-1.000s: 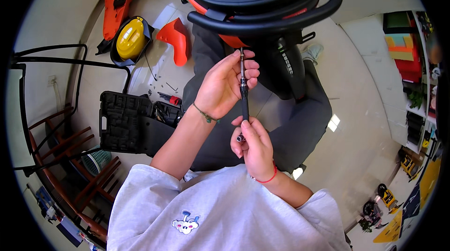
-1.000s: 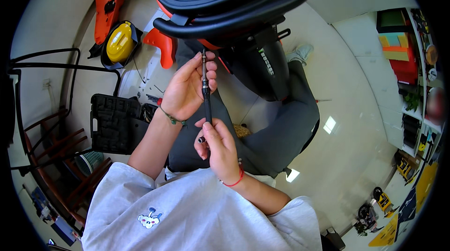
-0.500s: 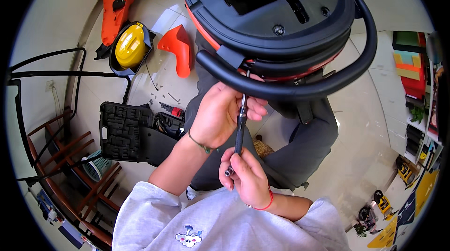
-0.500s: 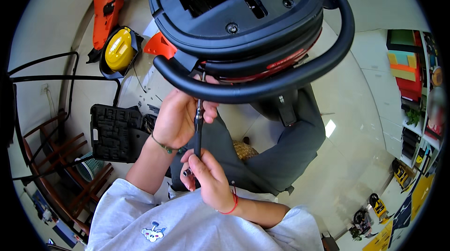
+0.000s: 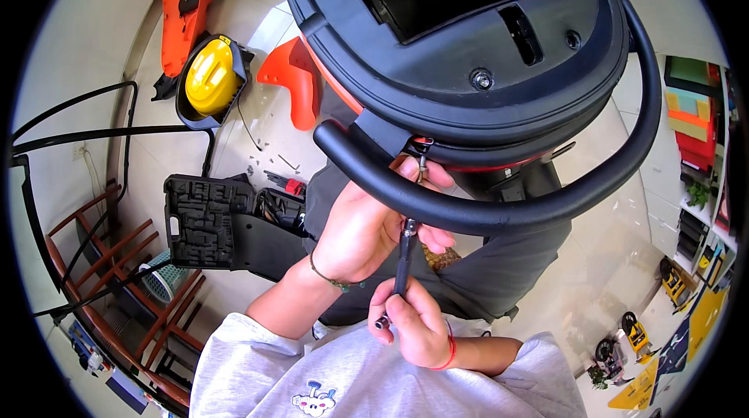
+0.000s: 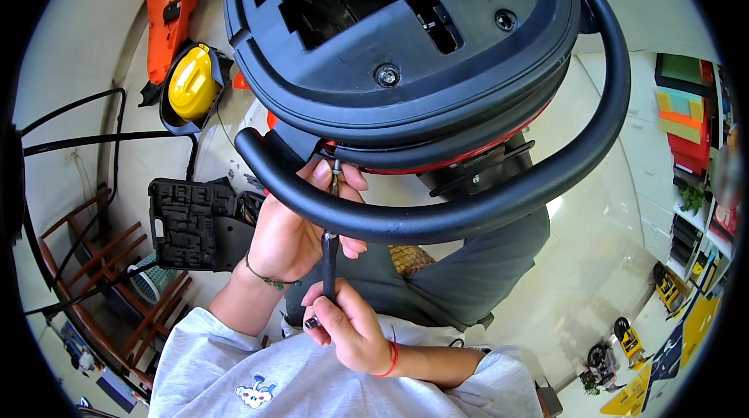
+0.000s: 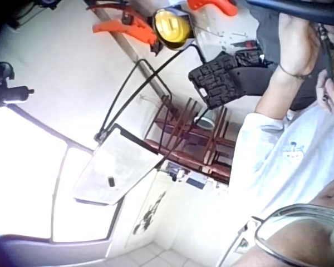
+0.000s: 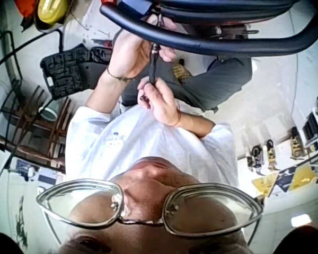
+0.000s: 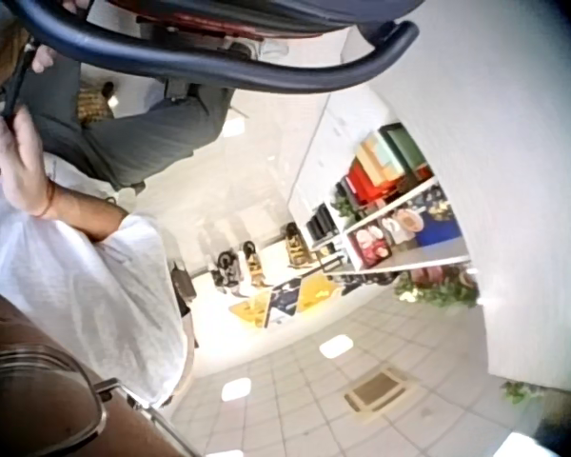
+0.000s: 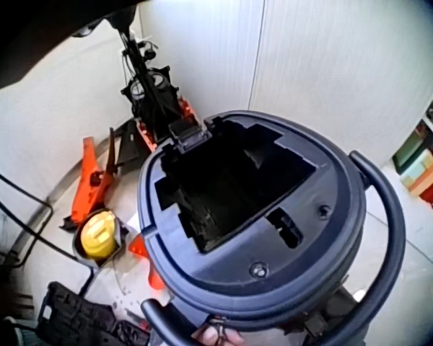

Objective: The person uses a bit driver to remove screws from the frame of a scooter, lifts the seat assembly to reveal the internal compartment, and then uses a wrench to install a latch component on the underside of the seat.

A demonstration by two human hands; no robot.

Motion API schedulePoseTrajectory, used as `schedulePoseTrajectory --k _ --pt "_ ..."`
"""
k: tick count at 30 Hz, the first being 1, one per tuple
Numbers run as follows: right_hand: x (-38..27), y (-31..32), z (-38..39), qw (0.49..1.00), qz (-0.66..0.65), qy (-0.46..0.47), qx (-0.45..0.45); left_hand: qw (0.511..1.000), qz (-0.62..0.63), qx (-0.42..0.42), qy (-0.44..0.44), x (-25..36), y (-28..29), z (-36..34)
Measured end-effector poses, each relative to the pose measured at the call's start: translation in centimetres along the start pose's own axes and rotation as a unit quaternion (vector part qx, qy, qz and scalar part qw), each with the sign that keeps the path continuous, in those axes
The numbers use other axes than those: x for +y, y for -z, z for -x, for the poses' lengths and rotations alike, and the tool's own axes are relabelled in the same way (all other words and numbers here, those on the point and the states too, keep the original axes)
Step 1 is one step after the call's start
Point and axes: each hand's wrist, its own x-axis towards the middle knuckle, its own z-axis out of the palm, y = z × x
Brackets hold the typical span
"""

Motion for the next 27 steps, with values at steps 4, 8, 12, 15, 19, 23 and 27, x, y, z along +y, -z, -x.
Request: schedulePoseTrajectory --k 4,8,12,15,19,23,27 --pt "-0.2 0.2 0.3 0.999 -0.046 0.019 0.012 0.998 -0.043 0.030 0.018 0.0 -0.3 -0.2" --pt "-0.9 0.1 0.3 0.998 -0.053 0.032 0.011 0.999 -0.043 -0.012 0.029 -1.4 0.5 0.3" --pt "-1.2 1.1 0.2 0.997 -0.056 0.044 -0.033 0.994 0.008 -0.106 0.022 -2.2 1.1 1.8" --pt "-0.9 1.4 -0.1 0.992 -0.100 0.039 -0.066 0.990 0.031 -0.135 0.023 -2.6 1.7 2.0" --pt "-0.9 1.2 0.2 0.997 0.036 0.062 -0.007 0.996 0.010 -0.086 0.008 -2.6 1.6 2.3" --pt "-1.1 1.4 1.5 0.970 0.210 0.126 0.004 0.999 0.017 -0.034 -0.015 -2.9 1.0 2.4" --pt "-1.6 0.6 2.5 0.993 0.101 0.031 0.044 0.999 0.022 -0.004 -0.043 -3.7 0.6 2.4"
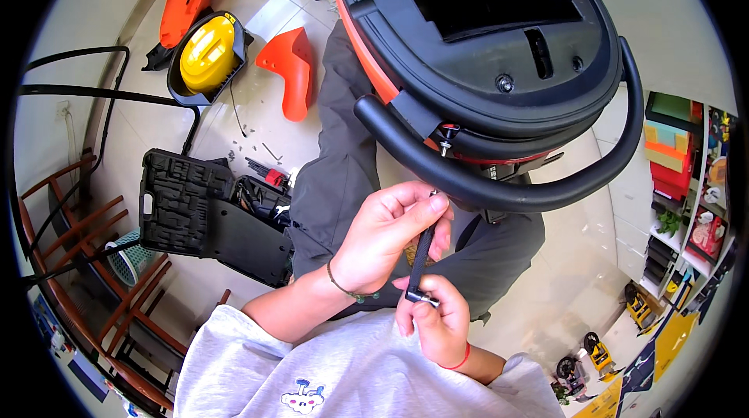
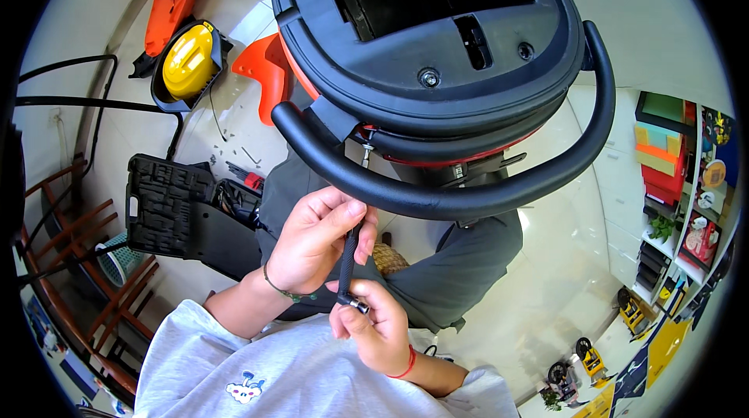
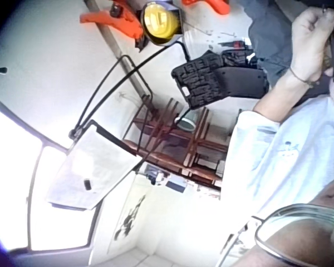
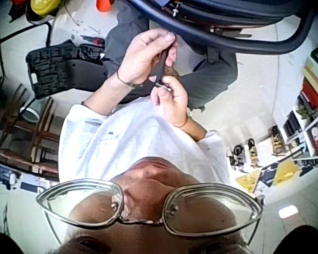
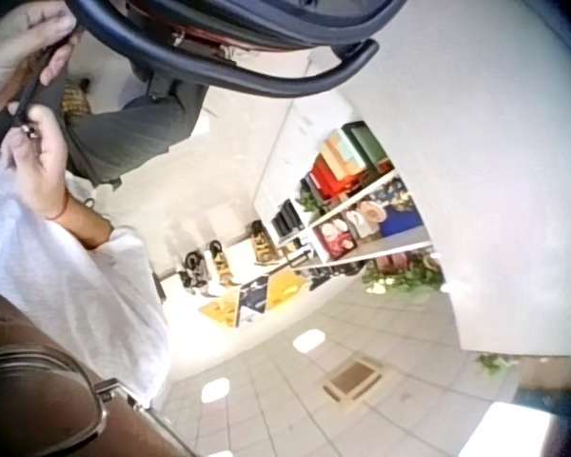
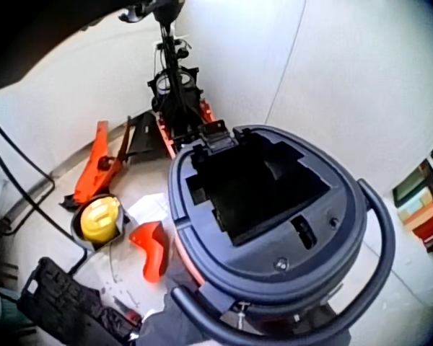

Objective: The person uses a bit driver to remove screws from the frame of a scooter, lifts the seat assembly to reveal the internal compartment, and then uses a wrench to install a latch component on the underside of the seat.

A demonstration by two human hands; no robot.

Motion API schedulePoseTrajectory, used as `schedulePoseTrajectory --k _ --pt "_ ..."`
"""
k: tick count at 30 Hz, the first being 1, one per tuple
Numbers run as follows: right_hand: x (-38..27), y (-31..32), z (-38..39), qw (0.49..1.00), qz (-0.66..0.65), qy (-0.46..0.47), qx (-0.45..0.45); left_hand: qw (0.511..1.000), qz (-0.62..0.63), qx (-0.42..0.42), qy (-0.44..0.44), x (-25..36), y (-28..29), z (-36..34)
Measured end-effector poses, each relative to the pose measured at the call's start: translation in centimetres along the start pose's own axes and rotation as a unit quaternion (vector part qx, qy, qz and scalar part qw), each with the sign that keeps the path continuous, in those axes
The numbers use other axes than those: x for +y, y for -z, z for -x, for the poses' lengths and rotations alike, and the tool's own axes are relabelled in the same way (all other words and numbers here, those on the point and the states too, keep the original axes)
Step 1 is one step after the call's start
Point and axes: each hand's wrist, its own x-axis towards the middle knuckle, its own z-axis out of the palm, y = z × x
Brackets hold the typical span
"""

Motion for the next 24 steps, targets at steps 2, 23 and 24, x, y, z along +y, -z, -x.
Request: schedulePoseTrajectory --k 2,23,24 --pt "0.3 -0.2 -0.1 0.991 -0.130 -0.006 -0.023 1.000 -0.018 -0.014 0.004 0.2 -0.3 0.2" --pt "0.4 2.0 0.1 0.943 0.294 0.143 0.064 0.995 0.066 -0.064 0.047 -0.9 -0.4 1.1" --pt "-0.1 2.4 -0.3 0.915 0.365 0.162 0.055 0.996 0.060 -0.057 0.035 -1.0 -0.2 1.1"
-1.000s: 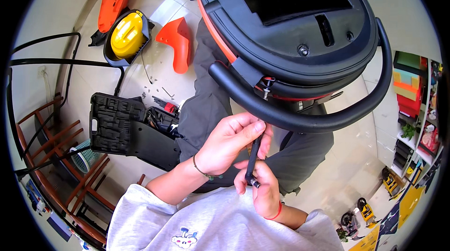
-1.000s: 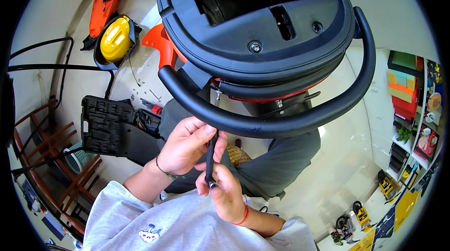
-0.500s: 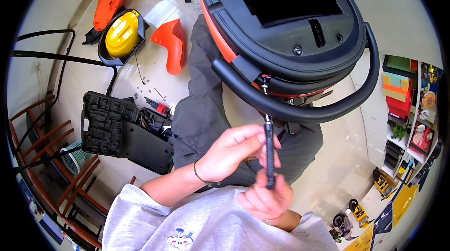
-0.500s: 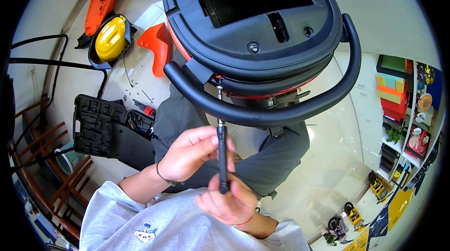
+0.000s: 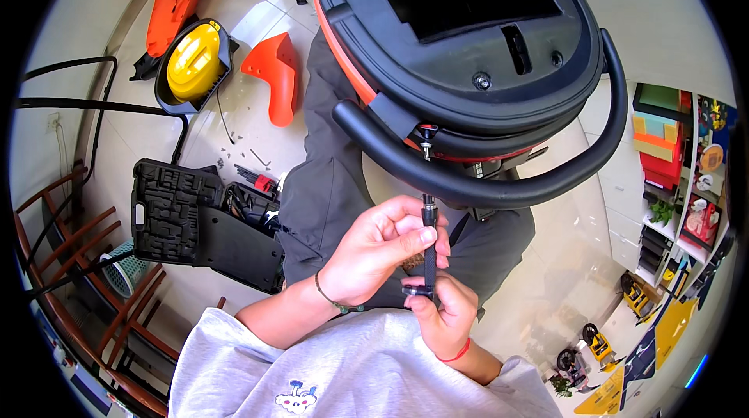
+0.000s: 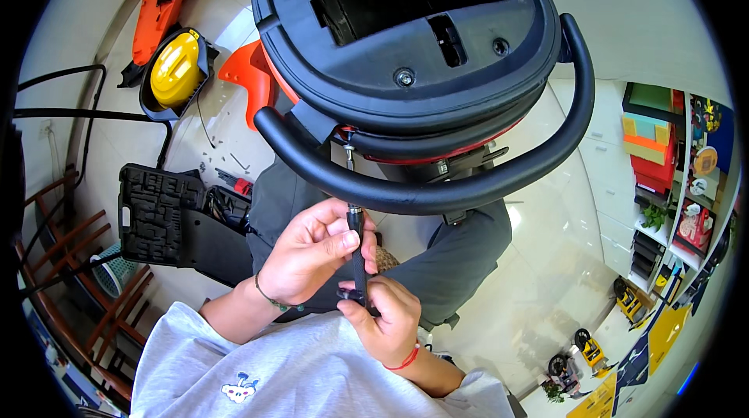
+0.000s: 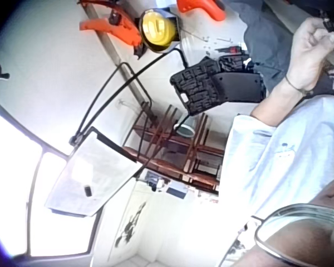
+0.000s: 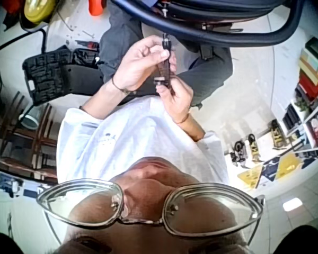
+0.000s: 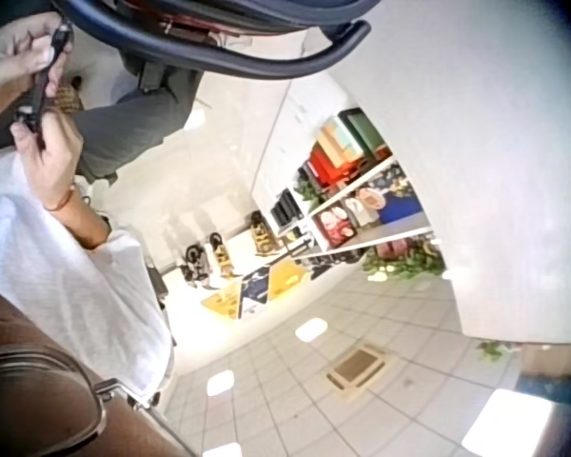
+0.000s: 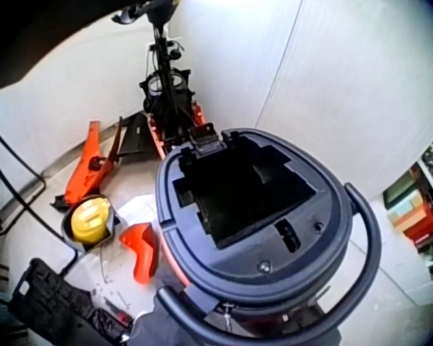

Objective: The person uses a bit driver to remove screws from the frame of a scooter, lifts the seat assembly to reveal the internal compartment, and then uses a wrench to install a latch component on the underside of the seat.

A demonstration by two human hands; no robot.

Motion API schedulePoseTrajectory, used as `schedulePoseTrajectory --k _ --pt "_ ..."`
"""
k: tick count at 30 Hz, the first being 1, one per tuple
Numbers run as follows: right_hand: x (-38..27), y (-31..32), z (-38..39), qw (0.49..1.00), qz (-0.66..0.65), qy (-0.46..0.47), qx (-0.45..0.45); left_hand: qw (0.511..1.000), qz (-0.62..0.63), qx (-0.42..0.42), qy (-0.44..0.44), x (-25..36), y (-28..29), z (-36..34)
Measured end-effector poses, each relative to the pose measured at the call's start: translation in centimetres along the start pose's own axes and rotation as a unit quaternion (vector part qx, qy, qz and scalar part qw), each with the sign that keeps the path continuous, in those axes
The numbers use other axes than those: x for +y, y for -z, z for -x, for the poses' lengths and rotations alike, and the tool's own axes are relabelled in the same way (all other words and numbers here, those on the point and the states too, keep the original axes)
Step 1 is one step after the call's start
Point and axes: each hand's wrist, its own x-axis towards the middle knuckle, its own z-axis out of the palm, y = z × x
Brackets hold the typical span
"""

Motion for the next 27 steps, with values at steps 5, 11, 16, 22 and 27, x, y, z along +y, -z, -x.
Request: schedulePoseTrajectory --k 5,11,16,22,27 --pt "-0.9 -1.6 -0.5 0.763 -0.595 -0.200 -0.156 0.999 0.039 0.012 -0.029 -0.2 0.3 0.0" --pt "-0.3 -3.1 -0.8 0.600 -0.761 -0.112 -0.220 0.992 0.079 -0.066 0.079 0.2 -0.1 1.6" --pt "-0.3 -0.2 0.7 0.919 -0.378 -0.085 -0.074 0.999 0.006 -0.019 0.040 0.0 -0.3 1.5" --pt "-0.4 0.0 -0.3 0.871 -0.456 -0.161 -0.088 1.000 -0.012 -0.010 0.018 -0.9 -0.2 1.1" --pt "0.5 -2.2 -0.8 0.592 -0.763 -0.172 -0.196 0.996 0.003 -0.045 0.074 0.6 -1.8 1.1"
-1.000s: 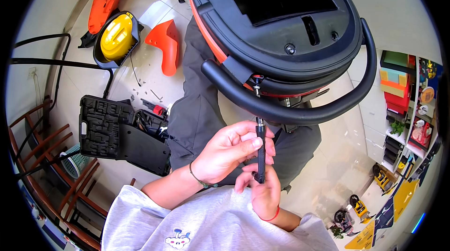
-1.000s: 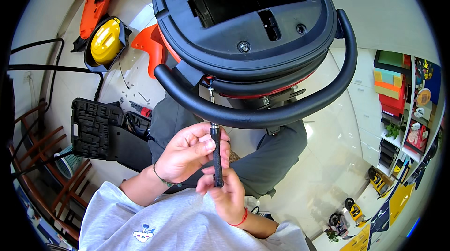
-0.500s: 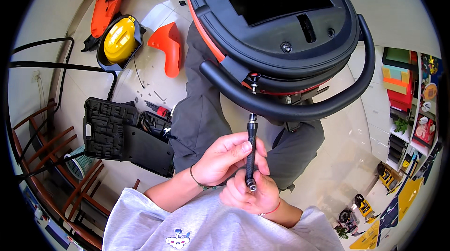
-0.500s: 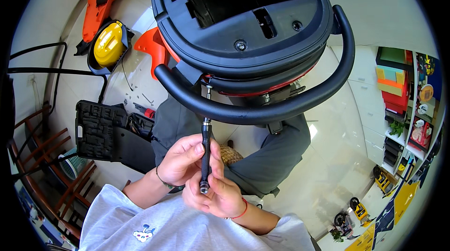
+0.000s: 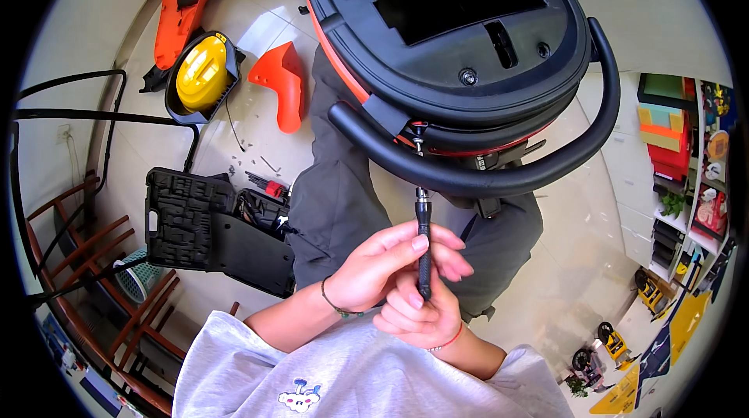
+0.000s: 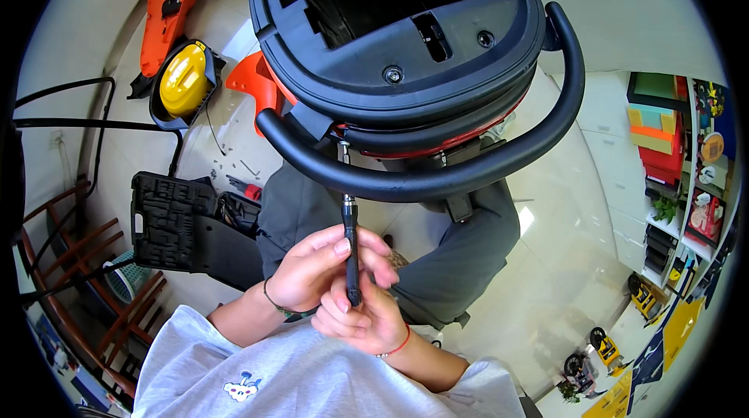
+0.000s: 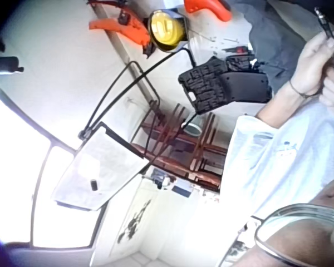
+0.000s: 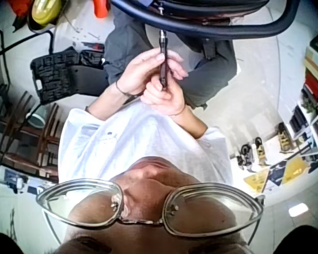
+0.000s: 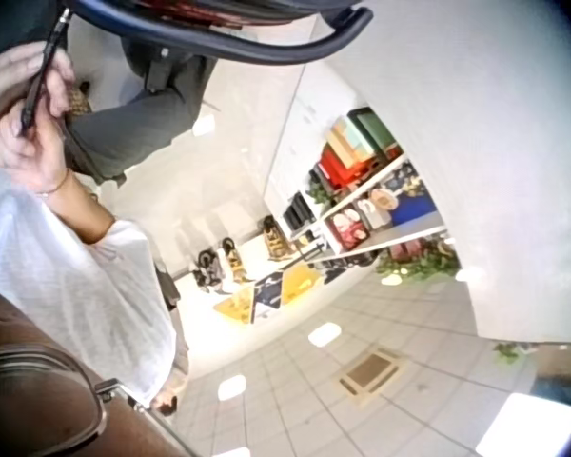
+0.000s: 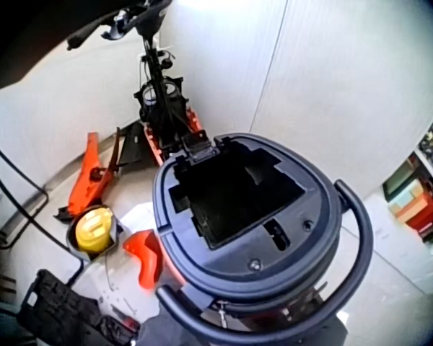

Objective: The person uses a bit driver to remove screws from the frame of a scooter, lifts the seat assembly to reveal the internal compartment, and then uses a wrench to install a latch component on the underside of the seat.

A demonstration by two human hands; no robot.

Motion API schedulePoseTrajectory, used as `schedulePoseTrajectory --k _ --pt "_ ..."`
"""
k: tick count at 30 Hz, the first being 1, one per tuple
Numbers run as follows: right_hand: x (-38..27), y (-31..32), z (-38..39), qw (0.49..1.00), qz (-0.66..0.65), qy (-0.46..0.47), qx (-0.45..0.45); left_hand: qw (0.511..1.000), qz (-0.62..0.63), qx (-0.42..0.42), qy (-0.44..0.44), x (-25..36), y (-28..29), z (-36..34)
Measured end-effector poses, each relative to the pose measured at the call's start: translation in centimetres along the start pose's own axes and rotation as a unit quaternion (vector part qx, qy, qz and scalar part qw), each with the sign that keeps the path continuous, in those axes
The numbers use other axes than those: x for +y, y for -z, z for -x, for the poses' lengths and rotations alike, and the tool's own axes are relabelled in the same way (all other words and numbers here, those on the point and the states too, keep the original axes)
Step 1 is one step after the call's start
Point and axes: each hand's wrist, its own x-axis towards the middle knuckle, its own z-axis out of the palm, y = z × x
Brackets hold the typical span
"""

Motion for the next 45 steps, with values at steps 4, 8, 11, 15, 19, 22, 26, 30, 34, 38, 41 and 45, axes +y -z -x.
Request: schedulePoseTrajectory --k 4,8,11,15,19,22,26,30,34,38,41,45 --pt "0.5 0.6 0.3 0.967 0.220 0.070 0.107 0.997 -0.069 0.017 0.010 -0.3 1.3 0.1" --pt "-0.1 -0.1 2.2 0.795 0.554 0.138 0.204 0.993 -0.095 0.069 -0.026 -1.4 2.1 -0.2" --pt "-0.3 -0.4 1.9 0.808 0.538 0.075 0.229 0.991 -0.100 0.083 -0.025 -1.3 1.6 -0.1" --pt "0.4 -0.6 0.8 1.000 0.001 0.018 -0.026 0.995 -0.083 0.011 -0.055 -1.2 1.2 -0.1" --pt "0.9 -0.4 0.1 0.991 -0.092 -0.025 -0.096 0.997 -0.035 -0.051 -0.044 -1.0 1.9 0.5" --pt "0.2 -1.8 0.9 0.930 0.298 0.047 0.209 0.996 -0.072 -0.006 -0.051 -1.1 2.4 0.8" --pt "-0.3 -0.5 2.6 0.829 0.512 0.180 0.135 0.991 -0.105 0.060 -0.059 -1.2 2.5 0.8" --pt "-0.4 0.0 1.8 0.926 0.356 0.060 0.111 0.993 -0.055 0.065 -0.086 -1.6 1.9 0.7" --pt "1.4 1.4 0.4 0.992 -0.106 -0.018 -0.071 0.999 0.030 0.024 0.009 -0.2 0.6 0.7" --pt "1.5 1.5 0.7 0.996 0.060 -0.008 0.066 0.998 -0.052 0.024 -0.028 -1.5 2.8 0.9" --pt "0.8 0.9 1.9 0.858 0.463 0.112 0.195 0.996 -0.068 0.062 -0.014 -1.2 2.9 0.7" --pt "0.5 0.1 1.3 0.832 0.503 0.121 0.201 0.995 -0.060 0.083 -0.015 -1.4 3.0 0.4"
